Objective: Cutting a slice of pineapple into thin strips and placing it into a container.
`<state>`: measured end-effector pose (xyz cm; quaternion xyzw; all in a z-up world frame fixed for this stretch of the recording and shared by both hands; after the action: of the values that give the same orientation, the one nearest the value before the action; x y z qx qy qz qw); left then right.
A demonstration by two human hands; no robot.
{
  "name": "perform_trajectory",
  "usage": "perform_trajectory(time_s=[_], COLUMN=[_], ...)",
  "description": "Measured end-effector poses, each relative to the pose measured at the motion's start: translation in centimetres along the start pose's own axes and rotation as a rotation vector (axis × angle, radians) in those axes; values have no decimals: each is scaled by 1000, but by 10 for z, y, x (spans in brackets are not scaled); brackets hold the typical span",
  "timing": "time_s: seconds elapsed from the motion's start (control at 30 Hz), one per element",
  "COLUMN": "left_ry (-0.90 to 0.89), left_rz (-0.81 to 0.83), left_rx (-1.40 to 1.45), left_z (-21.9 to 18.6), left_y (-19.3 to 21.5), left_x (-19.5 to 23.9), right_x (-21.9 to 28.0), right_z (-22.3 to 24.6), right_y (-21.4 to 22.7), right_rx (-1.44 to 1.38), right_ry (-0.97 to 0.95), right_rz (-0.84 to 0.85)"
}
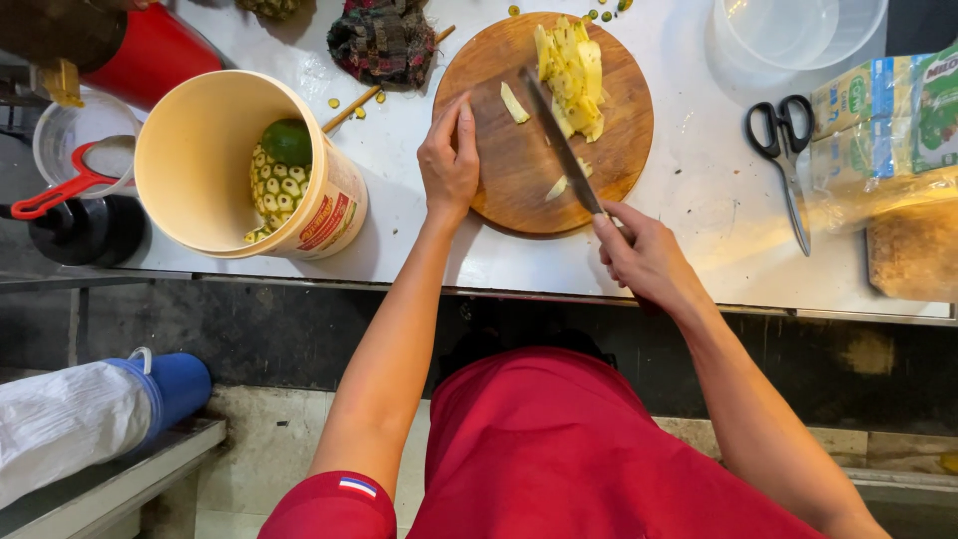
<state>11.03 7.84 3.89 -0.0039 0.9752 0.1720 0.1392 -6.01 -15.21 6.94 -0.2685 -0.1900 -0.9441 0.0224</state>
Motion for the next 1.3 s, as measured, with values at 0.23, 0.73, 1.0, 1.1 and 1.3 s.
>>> perform_trajectory(time_s=[0.23, 0.73, 1.0, 1.1, 1.3], left_ry=[39, -36, 245, 415, 244], left_rz=[38, 51, 58, 132, 216], left_rx=[-20, -1, 49, 158, 198], left_z=[4, 0, 4, 0, -59], left_y=[1, 3, 5, 1, 21], left_x=[1, -1, -6, 4, 2], right_x=[-9, 24, -1, -6, -32], right_z=[-7, -32, -20, -13, 5], right_y=[-20, 28, 67, 49, 7], right_rx=[-126, 162, 184, 113, 43], right_ry=[-29, -47, -42, 1, 39], right_rz=[81, 297, 59, 80, 172])
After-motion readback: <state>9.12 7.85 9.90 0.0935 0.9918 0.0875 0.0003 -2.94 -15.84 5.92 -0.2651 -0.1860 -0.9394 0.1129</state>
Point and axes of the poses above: each hand's wrist, its own x-axis away from the middle knuckle, its own y-axis out of the back of the hand, z = x × y, the point moved 9 cm from there along -x, towards the middle knuckle, and after that the axes turned 6 degrees about z, right-handed, at the moved point
